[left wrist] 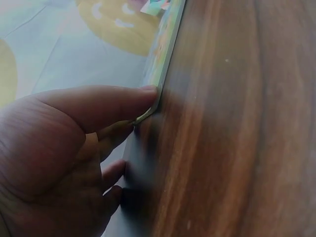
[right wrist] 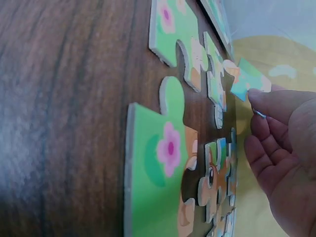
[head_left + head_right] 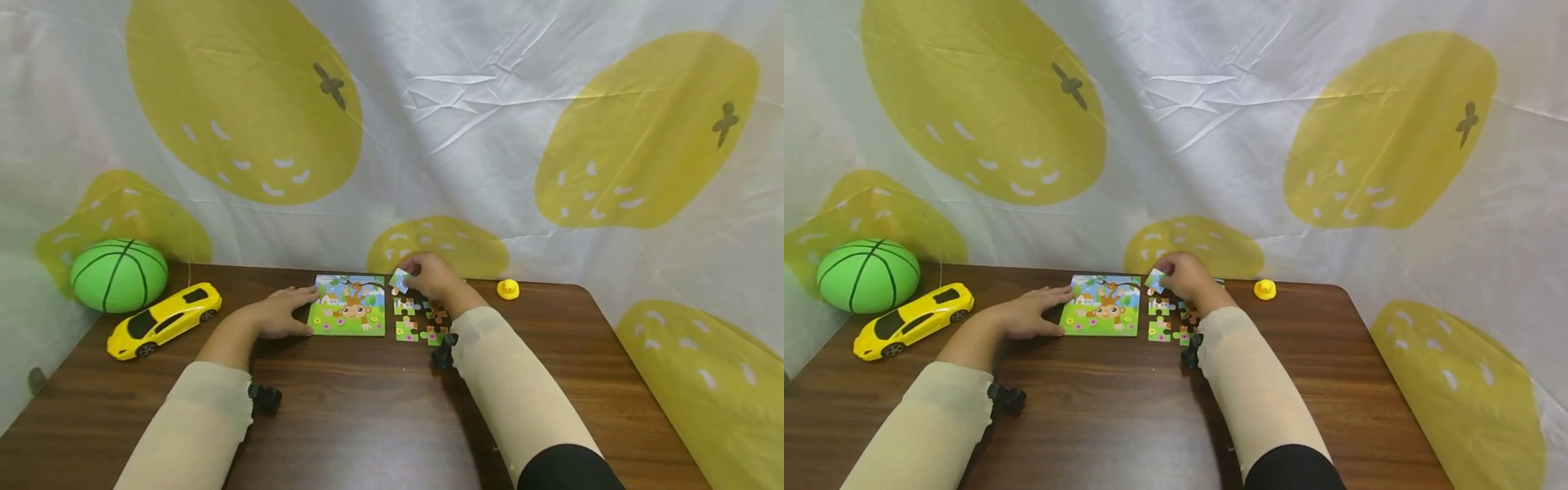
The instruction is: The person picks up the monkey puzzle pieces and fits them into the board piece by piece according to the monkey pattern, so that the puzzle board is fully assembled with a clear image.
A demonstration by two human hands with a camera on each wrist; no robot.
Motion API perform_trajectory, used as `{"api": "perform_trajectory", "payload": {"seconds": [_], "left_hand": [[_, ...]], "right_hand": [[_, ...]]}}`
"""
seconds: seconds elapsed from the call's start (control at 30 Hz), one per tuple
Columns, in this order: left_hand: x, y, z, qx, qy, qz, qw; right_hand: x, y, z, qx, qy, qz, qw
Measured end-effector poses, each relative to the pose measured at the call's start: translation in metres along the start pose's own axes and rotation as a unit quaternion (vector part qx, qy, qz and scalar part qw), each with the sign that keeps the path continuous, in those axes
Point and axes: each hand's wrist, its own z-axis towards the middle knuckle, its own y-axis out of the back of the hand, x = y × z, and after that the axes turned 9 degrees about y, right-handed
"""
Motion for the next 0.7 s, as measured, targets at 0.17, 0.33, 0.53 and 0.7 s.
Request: {"api": "perform_trajectory", "payload": {"seconds": [0.17,0.33,0.53,0.7], "left_hand": [[0.000,0.000,-0.002,-0.003,-0.002,-0.003,1.0000],[0.002,-0.002,-0.003,-0.007,-0.005,-0.011,0.9999],[0.005,-0.004,-0.002,-0.006,-0.003,-0.021,0.9997],[0.006,-0.005,0.001,-0.001,-0.001,-0.026,0.9997]], "right_hand": [[0.004,0.001,-0.001,-0.007,0.001,0.020,0.9998],[0.021,-0.003,0.001,-0.012,0.028,0.041,0.9987],[0.047,-0.018,0.009,0.001,0.072,0.083,0.9939],[0.062,-0.031,0.016,0.011,0.073,0.103,0.9920]]}}
